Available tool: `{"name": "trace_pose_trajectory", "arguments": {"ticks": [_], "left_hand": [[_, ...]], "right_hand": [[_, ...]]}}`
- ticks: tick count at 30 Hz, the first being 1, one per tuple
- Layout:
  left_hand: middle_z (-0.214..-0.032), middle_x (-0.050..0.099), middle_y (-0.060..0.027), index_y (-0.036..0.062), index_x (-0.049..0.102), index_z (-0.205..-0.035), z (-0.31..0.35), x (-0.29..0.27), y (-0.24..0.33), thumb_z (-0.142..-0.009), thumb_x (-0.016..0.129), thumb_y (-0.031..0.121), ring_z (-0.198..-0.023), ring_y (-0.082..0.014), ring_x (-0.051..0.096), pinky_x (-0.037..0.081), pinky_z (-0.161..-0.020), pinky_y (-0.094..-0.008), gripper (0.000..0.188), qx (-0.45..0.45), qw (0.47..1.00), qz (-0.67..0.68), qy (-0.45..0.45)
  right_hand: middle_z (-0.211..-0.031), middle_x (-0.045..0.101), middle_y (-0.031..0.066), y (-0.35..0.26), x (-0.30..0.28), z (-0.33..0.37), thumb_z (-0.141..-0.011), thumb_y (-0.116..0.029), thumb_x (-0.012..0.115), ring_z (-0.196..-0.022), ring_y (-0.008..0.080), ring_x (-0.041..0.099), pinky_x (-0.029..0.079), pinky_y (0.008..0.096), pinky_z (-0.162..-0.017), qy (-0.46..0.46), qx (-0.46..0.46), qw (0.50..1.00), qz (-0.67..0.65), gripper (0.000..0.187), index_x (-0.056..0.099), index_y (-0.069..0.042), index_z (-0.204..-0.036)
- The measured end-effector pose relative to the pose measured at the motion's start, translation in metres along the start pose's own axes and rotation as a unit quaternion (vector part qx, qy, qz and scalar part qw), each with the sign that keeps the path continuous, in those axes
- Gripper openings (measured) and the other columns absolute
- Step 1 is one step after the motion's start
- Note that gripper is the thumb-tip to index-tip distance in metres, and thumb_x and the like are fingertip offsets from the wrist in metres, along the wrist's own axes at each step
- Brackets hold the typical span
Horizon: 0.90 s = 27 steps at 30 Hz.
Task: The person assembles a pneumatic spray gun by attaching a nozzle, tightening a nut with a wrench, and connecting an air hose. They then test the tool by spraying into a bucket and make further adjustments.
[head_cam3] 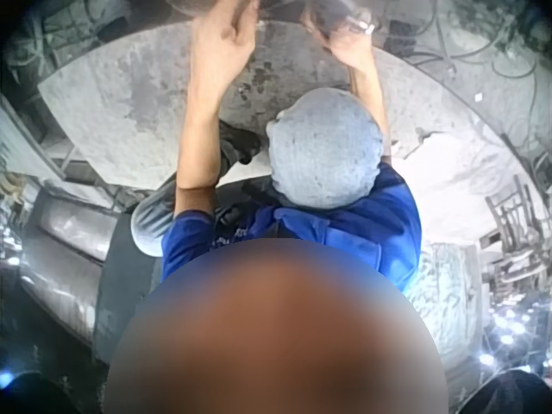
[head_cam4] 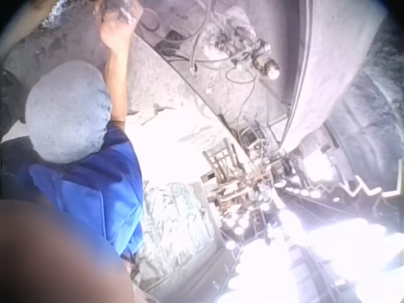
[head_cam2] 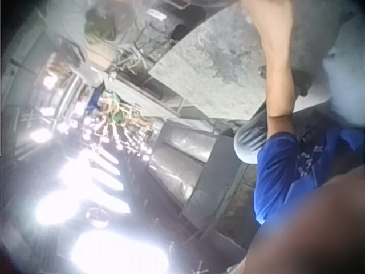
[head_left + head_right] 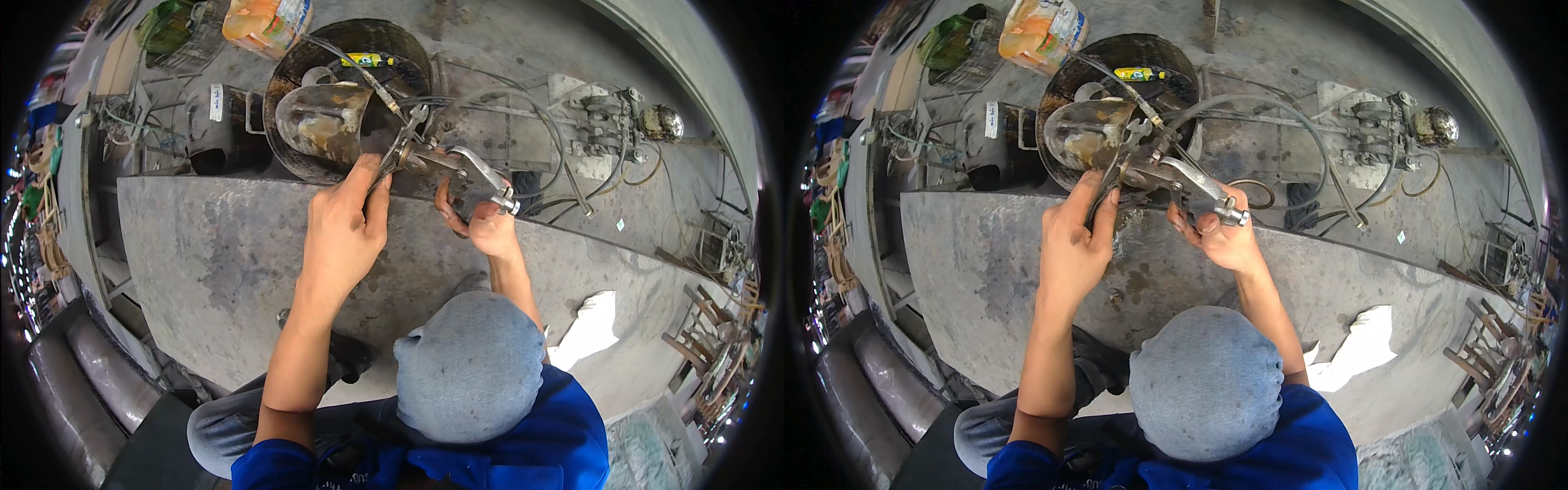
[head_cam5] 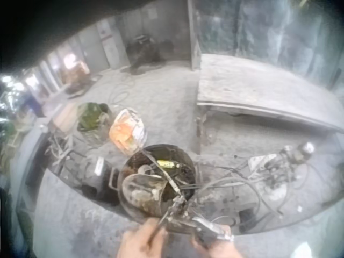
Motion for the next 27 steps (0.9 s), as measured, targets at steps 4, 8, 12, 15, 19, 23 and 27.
{"name": "trace_pose_trajectory", "arguments": {"ticks": [4,8,12,15,19,23,27], "left_hand": [[-0.072,0.064,-0.0235,-0.0007,0.063,-0.115,0.002,0.001,0.006,-0.095,0.065,0.003,-0.065,-0.0418,0.068,0.05,-0.057,-0.046,0.02,-0.005,0.999,-0.045,-0.005],[-0.074,0.064,-0.0254,-0.0007,0.063,-0.117,0.0,-0.001,0.013,-0.097,0.065,0.005,-0.068,-0.0431,0.067,0.05,-0.059,-0.0462,0.022,-0.003,0.995,-0.085,-0.05],[-0.077,0.064,-0.0284,-0.0046,0.064,-0.119,-0.004,-0.006,0.015,-0.097,0.065,0.005,-0.069,-0.0444,0.065,0.049,-0.061,-0.0425,0.025,-0.026,0.991,-0.076,-0.112],[-0.082,0.066,-0.029,-0.0066,0.063,-0.119,-0.005,-0.007,0.018,-0.097,0.064,0.004,-0.071,-0.0448,0.066,0.051,-0.063,-0.0429,0.025,0.002,0.991,-0.057,-0.122],[-0.086,0.069,-0.0273,-0.0071,0.064,-0.118,0.0,-0.003,0.021,-0.096,0.064,0.001,-0.071,-0.0419,0.07,0.053,-0.064,-0.0405,0.023,0.101,0.992,-0.043,-0.061],[-0.087,0.071,-0.023,-0.0015,0.064,-0.121,0.005,0.004,0.007,-0.093,0.065,-0.001,-0.07,-0.0401,0.071,0.055,-0.058,-0.0441,0.028,0.134,0.991,-0.015,0.001],[-0.084,0.071,-0.0239,-0.0029,0.065,-0.118,0.009,0.006,-0.006,-0.091,0.066,-0.004,-0.069,-0.0372,0.073,0.056,-0.059,-0.0418,0.027,0.163,0.986,-0.004,0.038]], "right_hand": [[-0.098,0.073,0.0121,-0.009,-0.002,0.0,-0.083,-0.059,0.077,-0.069,0.0125,0.062,0.05,0.025,-0.057,0.023,-0.069,0.997,0.033,0.083,0.063,0.004,-0.134],[-0.123,0.074,0.0169,-0.024,-0.003,0.001,-0.075,-0.034,0.088,-0.077,0.0167,0.07,0.057,0.0312,-0.07,0.021,-0.173,0.976,0.133,0.072,0.066,-0.007,-0.138],[-0.12,0.075,0.0139,-0.039,-0.006,0.007,-0.07,-0.031,0.09,-0.085,0.0221,0.075,0.058,0.031,-0.071,0.058,-0.248,0.892,0.374,0.068,0.071,-0.007,-0.131],[-0.117,0.076,0.0151,-0.042,-0.007,0.012,-0.081,-0.055,0.08,-0.086,0.0227,0.074,0.059,0.0316,-0.074,0.082,-0.263,0.878,0.391,0.075,0.07,0.004,-0.127],[-0.095,0.074,0.0129,-0.036,-0.008,0.018,-0.082,-0.066,0.074,-0.069,0.0159,0.068,0.053,0.0269,-0.061,0.121,-0.233,0.922,0.284,0.087,0.067,0.008,-0.128],[-0.065,0.06,0.0016,-0.026,0.0,0.019,-0.083,-0.072,0.07,-0.063,0.0135,0.064,0.049,0.0256,-0.058,0.104,-0.249,0.937,0.22,0.097,0.063,0.011,-0.131],[-0.068,0.06,0.0044,-0.021,0.005,0.015,-0.08,-0.072,0.073,-0.067,0.0162,0.066,0.054,0.0282,-0.062,0.059,-0.273,0.939,0.199,0.098,0.063,0.013,-0.13]]}}
Point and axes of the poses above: each hand's wrist, its own z-axis away from the middle knuckle, its own x-axis out of the palm, y = z × x, the point moved 6 cm from there along -z, towards the middle knuckle
